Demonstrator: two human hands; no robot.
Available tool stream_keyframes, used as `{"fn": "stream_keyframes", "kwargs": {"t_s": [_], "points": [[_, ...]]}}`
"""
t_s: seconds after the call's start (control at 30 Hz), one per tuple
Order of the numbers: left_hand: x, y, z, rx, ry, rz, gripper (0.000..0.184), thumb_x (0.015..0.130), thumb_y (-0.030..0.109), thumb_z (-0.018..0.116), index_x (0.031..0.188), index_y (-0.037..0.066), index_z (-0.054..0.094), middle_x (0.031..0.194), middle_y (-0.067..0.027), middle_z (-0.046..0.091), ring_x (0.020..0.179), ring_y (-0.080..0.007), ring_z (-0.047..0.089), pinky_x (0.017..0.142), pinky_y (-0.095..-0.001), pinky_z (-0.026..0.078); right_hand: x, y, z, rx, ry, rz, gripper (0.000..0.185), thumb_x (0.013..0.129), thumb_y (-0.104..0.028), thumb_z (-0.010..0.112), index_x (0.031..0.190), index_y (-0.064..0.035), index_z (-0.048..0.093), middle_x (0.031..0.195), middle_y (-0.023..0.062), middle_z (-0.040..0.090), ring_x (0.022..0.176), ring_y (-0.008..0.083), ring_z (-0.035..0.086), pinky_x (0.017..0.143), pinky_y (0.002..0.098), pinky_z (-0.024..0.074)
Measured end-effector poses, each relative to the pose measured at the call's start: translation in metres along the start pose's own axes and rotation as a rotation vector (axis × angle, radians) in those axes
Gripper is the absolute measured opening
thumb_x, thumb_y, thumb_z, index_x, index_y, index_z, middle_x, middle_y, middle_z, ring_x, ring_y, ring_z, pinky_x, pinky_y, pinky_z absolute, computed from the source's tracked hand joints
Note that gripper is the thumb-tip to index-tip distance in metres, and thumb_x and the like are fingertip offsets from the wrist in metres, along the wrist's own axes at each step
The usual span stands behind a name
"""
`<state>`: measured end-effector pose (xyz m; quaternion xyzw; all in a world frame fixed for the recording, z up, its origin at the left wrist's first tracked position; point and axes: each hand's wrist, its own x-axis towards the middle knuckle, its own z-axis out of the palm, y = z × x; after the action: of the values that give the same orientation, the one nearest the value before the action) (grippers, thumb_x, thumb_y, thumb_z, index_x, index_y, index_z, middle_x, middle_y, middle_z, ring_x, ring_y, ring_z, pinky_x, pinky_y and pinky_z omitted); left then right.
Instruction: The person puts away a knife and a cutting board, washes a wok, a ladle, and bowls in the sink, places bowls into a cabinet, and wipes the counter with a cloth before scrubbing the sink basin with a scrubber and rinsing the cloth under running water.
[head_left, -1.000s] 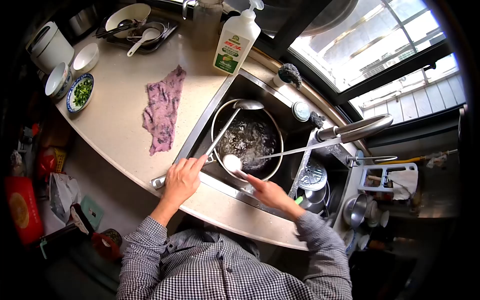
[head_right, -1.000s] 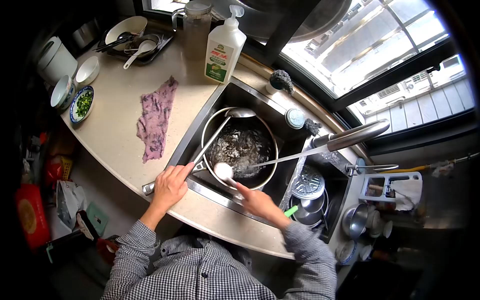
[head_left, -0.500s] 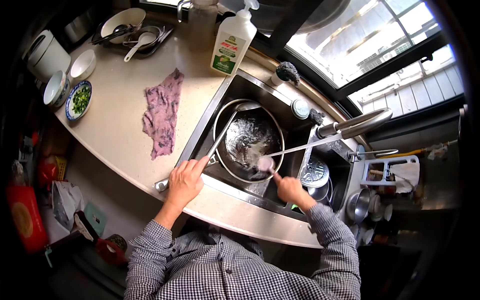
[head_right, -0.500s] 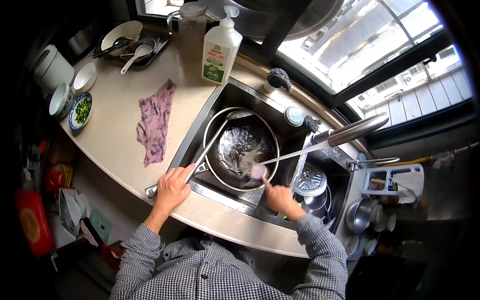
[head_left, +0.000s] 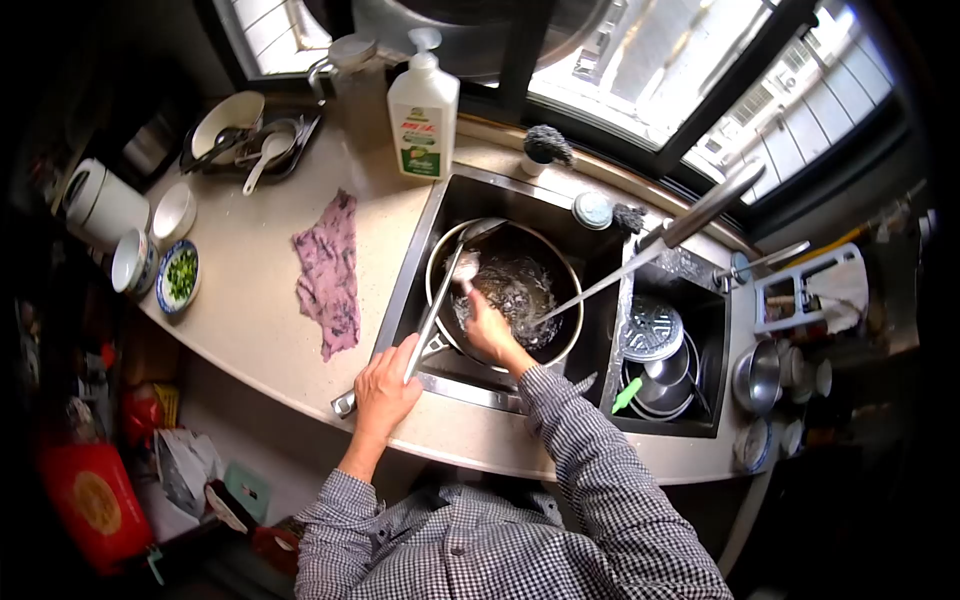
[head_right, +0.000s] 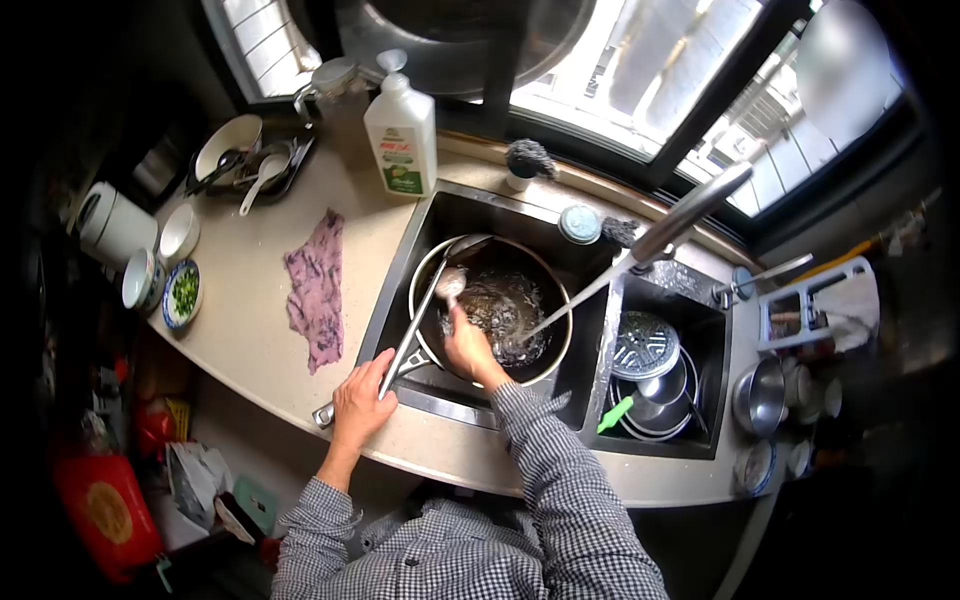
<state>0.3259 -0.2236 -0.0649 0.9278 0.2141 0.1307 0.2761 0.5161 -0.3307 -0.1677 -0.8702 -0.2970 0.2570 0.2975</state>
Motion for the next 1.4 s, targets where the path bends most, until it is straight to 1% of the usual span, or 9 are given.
{"fn": "stream_keyframes", "kwargs": {"t_s": [0.1,0.2,0.47,0.63,0.8,1.1,1.17,1.3,1.4], "points": [[0.003,0.001,-0.002,-0.079,-0.019,-0.063,0.054,0.062,0.011,0.056,0.116,0.013,0.052,0.091,-0.0092,0.06,0.078,-0.0275,0.058,0.07,-0.0386,0.047,-0.047,0.001,-0.036,0.187,-0.231,-0.075,0.059,0.074,-0.011,0.049,0.13,-0.0088,0.034,0.106,0.0256,0.056,0.098,0.0368,0.055,0.086,0.0417,0.0422],[0.007,-0.006,0.0,-0.14,-0.088,-0.198,0.055,0.061,0.012,0.06,0.116,0.014,0.053,0.09,-0.009,0.064,0.076,-0.0266,0.061,0.07,-0.0366,0.048,-0.091,0.016,-0.096,-0.155,-0.475,0.08,0.055,0.075,-0.015,0.05,0.13,-0.0204,0.041,0.115,0.0158,0.055,0.104,0.0288,0.054,0.088,0.0367,0.0421],[0.015,0.022,-0.003,-0.476,-0.431,-0.353,0.052,0.06,0.014,0.062,0.111,0.003,0.058,0.079,-0.0097,0.061,0.072,-0.0184,0.059,0.069,-0.0298,0.049,-0.126,0.048,-0.128,-0.143,0.037,0.246,0.036,0.08,-0.019,0.052,0.114,-0.0117,0.046,0.091,0.0197,0.061,0.085,0.0374,0.059,0.074,0.0461,0.0454],[-0.003,0.058,0.008,-1.127,-0.652,-0.759,0.066,0.069,-0.007,0.055,0.129,-0.003,0.027,0.081,-0.0124,0.056,0.047,-0.0168,0.055,0.038,-0.0268,0.045,-0.1,0.06,-0.092,-0.203,0.086,0.076,0.03,0.081,-0.019,0.051,0.109,-0.0073,0.046,0.081,0.0184,0.061,0.077,0.0365,0.06,0.065,0.0475,0.0463],[-0.022,0.083,0.019,-1.268,-0.63,-0.848,0.074,0.072,-0.005,0.049,0.137,0.0,0.013,0.088,-0.0141,0.056,0.044,-0.0136,0.05,0.036,-0.0245,0.042,-0.071,0.065,-0.069,-0.314,0.176,0.098,0.022,0.086,-0.011,0.038,0.1,0.0005,0.051,0.073,0.0184,0.062,0.068,0.0336,0.062,0.057,0.0443,0.0496],[-0.024,0.08,0.018,-1.4,-0.59,-0.921,0.072,0.072,-0.004,0.046,0.137,0.001,0.015,0.093,-0.0162,0.056,0.045,-0.0125,0.049,0.036,-0.0233,0.041,-0.076,0.061,-0.123,-0.105,-0.152,0.122,0.025,0.077,-0.014,0.051,0.099,-0.0049,0.061,0.092,0.0186,0.063,0.086,0.0327,0.061,0.077,0.0425,0.0478],[-0.031,0.08,0.022,-1.411,-0.654,-0.935,0.072,0.072,-0.004,0.046,0.137,0.002,0.017,0.092,-0.0158,0.056,0.045,-0.012,0.048,0.036,-0.023,0.04,-0.066,0.089,-0.121,-0.314,-0.083,0.128,0.023,0.079,-0.014,0.049,0.097,-0.0022,0.059,0.089,0.0201,0.063,0.082,0.0338,0.062,0.072,0.043,0.0493],[-0.034,0.102,0.036,-1.445,-0.611,-0.946,0.069,0.073,-0.004,0.045,0.137,0.003,0.019,0.094,-0.0167,0.056,0.045,-0.013,0.047,0.035,-0.0225,0.039,-0.045,0.103,-0.053,-0.022,0.178,0.126,0.031,0.077,-0.014,0.052,0.106,-0.0053,0.054,0.088,0.0229,0.061,0.086,0.0382,0.059,0.076,0.0452,0.0468],[-0.028,0.089,0.033,-1.503,-0.602,-0.98,0.068,0.073,-0.004,0.044,0.136,0.002,0.019,0.094,-0.0178,0.056,0.045,-0.0131,0.046,0.034,-0.0227,0.038,-0.066,0.076,-0.063,0.059,0.015,0.068,0.029,0.076,-0.013,0.049,0.101,-0.002,0.057,0.089,0.0257,0.06,0.085,0.0385,0.059,0.082,0.0454,0.0449]]}}
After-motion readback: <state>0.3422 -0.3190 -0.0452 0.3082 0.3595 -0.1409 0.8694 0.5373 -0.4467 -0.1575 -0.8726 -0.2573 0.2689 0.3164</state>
